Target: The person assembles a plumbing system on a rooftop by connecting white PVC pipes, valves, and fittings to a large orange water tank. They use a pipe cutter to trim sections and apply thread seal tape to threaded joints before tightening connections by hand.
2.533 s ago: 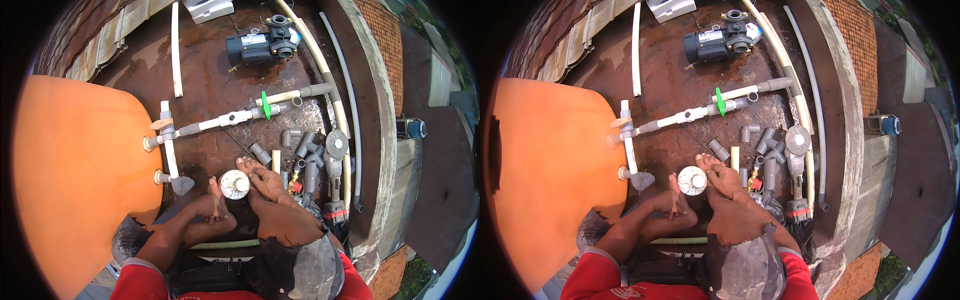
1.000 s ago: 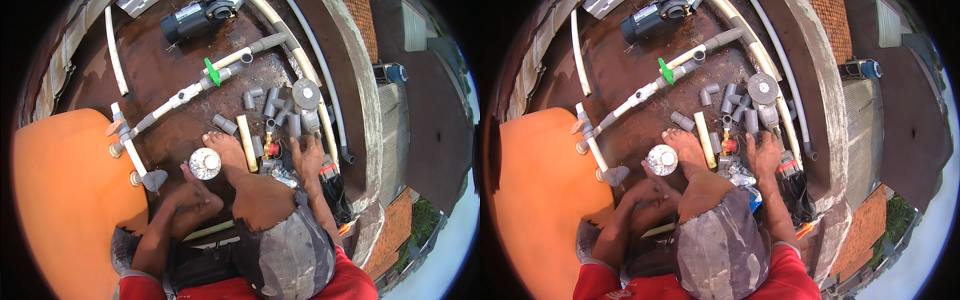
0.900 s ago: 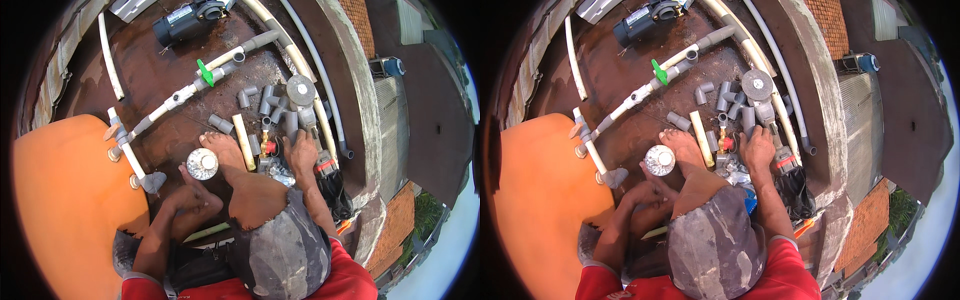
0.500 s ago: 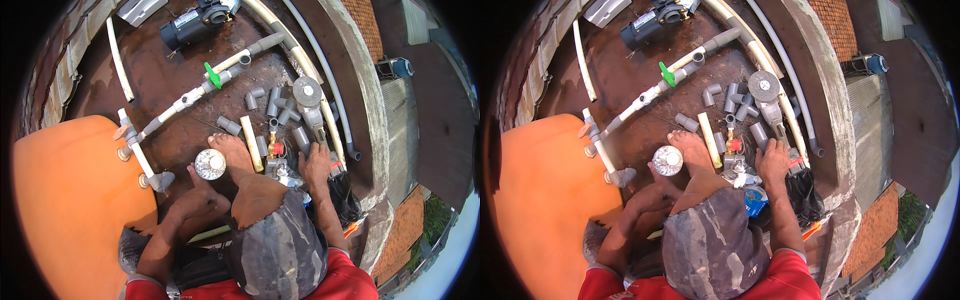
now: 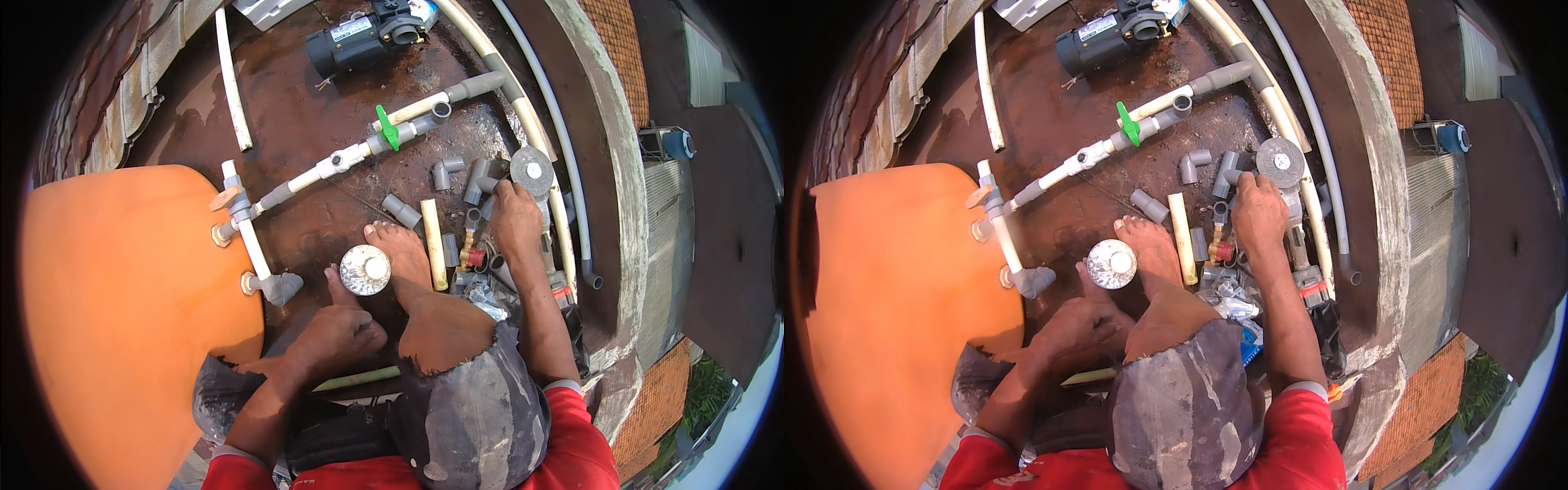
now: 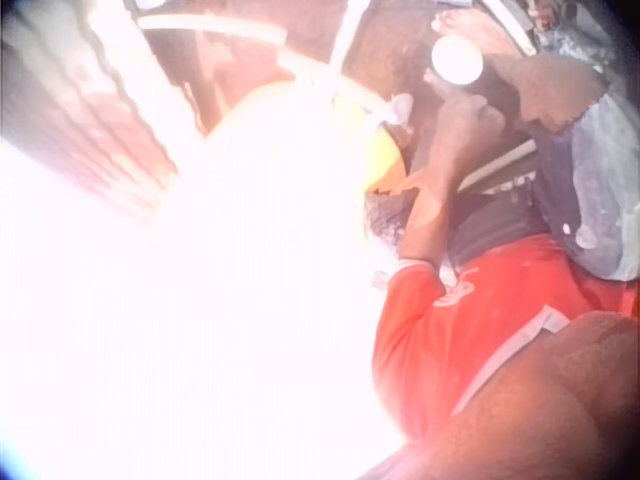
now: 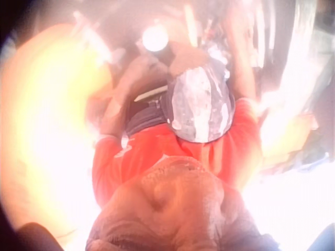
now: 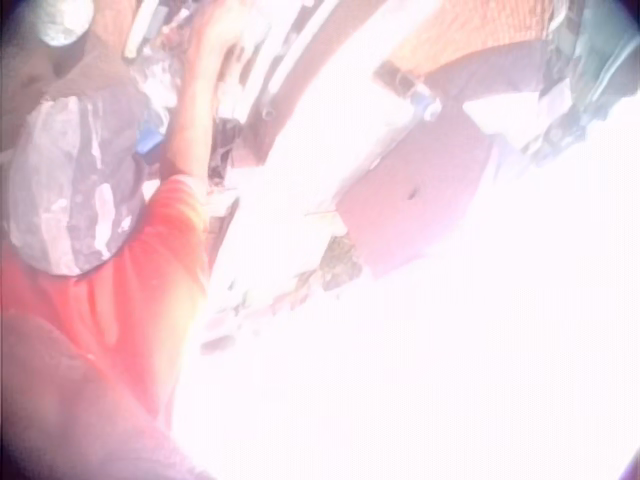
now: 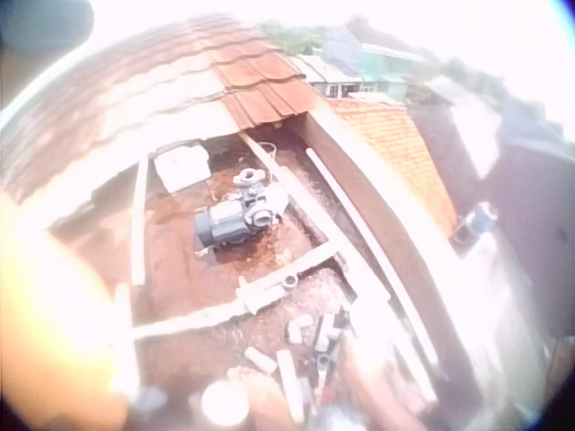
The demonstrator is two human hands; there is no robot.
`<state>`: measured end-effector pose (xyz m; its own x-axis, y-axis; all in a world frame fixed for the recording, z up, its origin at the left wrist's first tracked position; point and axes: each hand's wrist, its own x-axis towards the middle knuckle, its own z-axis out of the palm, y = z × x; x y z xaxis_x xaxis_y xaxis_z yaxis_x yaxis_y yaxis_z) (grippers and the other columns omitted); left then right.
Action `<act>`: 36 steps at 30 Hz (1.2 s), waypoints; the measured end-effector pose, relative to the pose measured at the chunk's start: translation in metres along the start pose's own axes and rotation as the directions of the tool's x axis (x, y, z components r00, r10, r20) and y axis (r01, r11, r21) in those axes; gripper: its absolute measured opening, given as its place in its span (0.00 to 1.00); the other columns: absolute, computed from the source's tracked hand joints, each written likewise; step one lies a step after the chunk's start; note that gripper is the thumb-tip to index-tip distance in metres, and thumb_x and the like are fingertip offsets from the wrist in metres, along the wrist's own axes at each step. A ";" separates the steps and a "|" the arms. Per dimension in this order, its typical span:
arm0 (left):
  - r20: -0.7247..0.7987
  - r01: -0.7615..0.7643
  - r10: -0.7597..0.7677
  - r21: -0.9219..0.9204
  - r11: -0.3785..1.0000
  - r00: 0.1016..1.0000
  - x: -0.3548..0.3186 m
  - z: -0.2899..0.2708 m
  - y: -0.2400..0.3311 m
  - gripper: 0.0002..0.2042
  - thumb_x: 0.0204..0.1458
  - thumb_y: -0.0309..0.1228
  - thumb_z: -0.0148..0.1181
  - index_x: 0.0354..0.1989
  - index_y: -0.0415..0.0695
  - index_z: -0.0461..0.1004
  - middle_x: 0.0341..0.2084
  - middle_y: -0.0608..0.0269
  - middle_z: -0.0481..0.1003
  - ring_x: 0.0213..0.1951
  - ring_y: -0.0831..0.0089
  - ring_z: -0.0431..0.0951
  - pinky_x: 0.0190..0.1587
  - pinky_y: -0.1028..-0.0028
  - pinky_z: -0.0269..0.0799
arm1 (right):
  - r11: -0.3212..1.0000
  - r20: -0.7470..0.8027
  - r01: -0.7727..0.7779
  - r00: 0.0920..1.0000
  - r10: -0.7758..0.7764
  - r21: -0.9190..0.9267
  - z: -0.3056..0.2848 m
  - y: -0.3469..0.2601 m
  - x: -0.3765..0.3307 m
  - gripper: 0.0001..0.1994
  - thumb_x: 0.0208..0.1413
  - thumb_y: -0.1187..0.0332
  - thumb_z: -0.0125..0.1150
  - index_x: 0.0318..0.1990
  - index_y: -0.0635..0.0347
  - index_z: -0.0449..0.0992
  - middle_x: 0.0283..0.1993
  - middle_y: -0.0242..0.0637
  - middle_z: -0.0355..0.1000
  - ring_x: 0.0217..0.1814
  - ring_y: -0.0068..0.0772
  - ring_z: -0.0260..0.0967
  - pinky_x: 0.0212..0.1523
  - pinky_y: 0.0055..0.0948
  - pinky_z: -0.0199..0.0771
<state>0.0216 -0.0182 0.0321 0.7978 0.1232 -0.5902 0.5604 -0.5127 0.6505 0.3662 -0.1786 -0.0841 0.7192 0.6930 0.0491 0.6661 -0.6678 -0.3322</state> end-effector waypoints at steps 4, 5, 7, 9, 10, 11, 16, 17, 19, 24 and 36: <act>-0.050 0.120 -0.119 0.006 0.993 0.992 0.002 -0.008 0.010 0.15 0.64 0.35 0.66 0.28 0.35 0.81 0.30 0.35 0.82 0.37 0.35 0.85 0.45 0.44 0.80 | 0.987 0.037 0.029 0.999 -0.036 0.155 0.015 -0.021 0.010 0.06 0.60 0.73 0.71 0.42 0.60 0.80 0.39 0.48 0.79 0.46 0.60 0.80 0.49 0.57 0.80; -0.082 0.104 -0.105 -0.006 0.995 0.991 0.002 -0.008 0.007 0.15 0.64 0.35 0.66 0.28 0.35 0.80 0.30 0.35 0.82 0.37 0.35 0.85 0.45 0.43 0.79 | 0.979 0.080 0.021 0.996 -0.037 0.201 0.018 -0.026 0.009 0.06 0.60 0.73 0.71 0.41 0.59 0.80 0.40 0.48 0.79 0.46 0.59 0.80 0.49 0.57 0.80; -0.148 0.074 -0.077 -0.025 0.997 0.986 0.003 -0.005 -0.002 0.16 0.64 0.35 0.66 0.29 0.34 0.80 0.31 0.35 0.82 0.37 0.34 0.84 0.45 0.43 0.79 | 0.985 0.127 0.046 0.990 -0.068 0.168 0.019 -0.032 0.003 0.04 0.61 0.71 0.71 0.42 0.58 0.85 0.41 0.45 0.80 0.49 0.55 0.80 0.51 0.53 0.80; -0.175 0.070 -0.066 0.016 0.997 0.982 0.006 0.001 -0.015 0.17 0.63 0.38 0.70 0.29 0.37 0.78 0.32 0.40 0.82 0.38 0.37 0.83 0.43 0.46 0.78 | 0.975 0.086 0.174 0.979 -0.186 0.136 0.026 -0.036 -0.001 0.05 0.60 0.70 0.72 0.42 0.58 0.86 0.41 0.45 0.80 0.48 0.54 0.80 0.51 0.52 0.80; -0.188 0.065 -0.057 0.038 0.997 0.981 0.007 0.004 -0.021 0.17 0.63 0.40 0.72 0.30 0.38 0.77 0.33 0.43 0.81 0.38 0.38 0.83 0.42 0.48 0.78 | 0.972 0.113 0.195 0.971 -0.210 0.129 0.032 -0.044 -0.007 0.07 0.59 0.67 0.74 0.42 0.57 0.86 0.40 0.43 0.79 0.48 0.54 0.79 0.51 0.51 0.80; -0.210 0.051 -0.045 0.024 0.998 0.977 0.010 0.004 -0.022 0.17 0.63 0.40 0.72 0.30 0.38 0.76 0.33 0.43 0.81 0.38 0.39 0.83 0.42 0.48 0.78 | 0.964 0.134 0.215 0.962 -0.236 0.157 0.038 -0.053 -0.012 0.08 0.59 0.66 0.74 0.43 0.57 0.86 0.41 0.44 0.78 0.49 0.54 0.78 0.51 0.51 0.80; -0.294 0.003 -0.021 -0.063 0.998 0.955 0.012 0.002 -0.011 0.17 0.62 0.38 0.73 0.32 0.37 0.75 0.34 0.43 0.80 0.39 0.39 0.82 0.43 0.49 0.78 | 0.935 0.232 0.300 0.912 -0.339 0.189 0.073 -0.100 -0.026 0.15 0.57 0.60 0.77 0.46 0.60 0.85 0.49 0.46 0.75 0.55 0.55 0.75 0.52 0.51 0.81; -0.300 -0.001 -0.019 -0.067 0.998 0.954 0.012 0.003 -0.011 0.17 0.62 0.38 0.73 0.33 0.38 0.75 0.34 0.44 0.80 0.39 0.39 0.82 0.43 0.49 0.78 | 0.940 0.259 0.302 0.906 -0.335 0.159 0.082 -0.103 -0.027 0.16 0.58 0.59 0.76 0.46 0.61 0.84 0.49 0.47 0.74 0.55 0.55 0.75 0.52 0.51 0.81; -0.308 -0.016 -0.006 -0.070 0.997 0.951 0.016 0.006 -0.013 0.15 0.63 0.37 0.73 0.33 0.38 0.76 0.34 0.44 0.80 0.39 0.39 0.82 0.43 0.49 0.78 | 0.949 0.309 0.302 0.897 -0.316 0.095 0.101 -0.103 -0.026 0.18 0.58 0.58 0.76 0.47 0.64 0.83 0.50 0.48 0.74 0.56 0.56 0.74 0.53 0.51 0.81; -0.428 -0.046 -0.006 -0.113 0.992 0.904 0.023 0.007 -0.012 0.10 0.62 0.32 0.73 0.38 0.39 0.79 0.34 0.48 0.80 0.37 0.46 0.82 0.43 0.54 0.79 | 0.967 0.267 0.206 0.933 -0.240 0.150 0.078 -0.103 -0.018 0.21 0.56 0.55 0.75 0.46 0.66 0.83 0.50 0.51 0.77 0.56 0.57 0.77 0.56 0.52 0.81; -0.425 -0.080 0.034 -0.092 0.993 0.905 0.028 -0.005 -0.004 0.06 0.62 0.26 0.71 0.42 0.40 0.81 0.38 0.54 0.80 0.36 0.56 0.83 0.42 0.62 0.79 | 0.969 0.202 -0.164 0.959 0.200 -0.183 -0.005 0.012 -0.071 0.16 0.58 0.60 0.73 0.44 0.65 0.81 0.48 0.51 0.80 0.55 0.56 0.79 0.55 0.52 0.81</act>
<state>0.0429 -0.0083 0.0156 0.8351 0.4552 -0.3089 0.5128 -0.4409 0.7366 0.3238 -0.2369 -0.0866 0.7830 0.5857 -0.2096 0.5641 -0.8105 -0.1576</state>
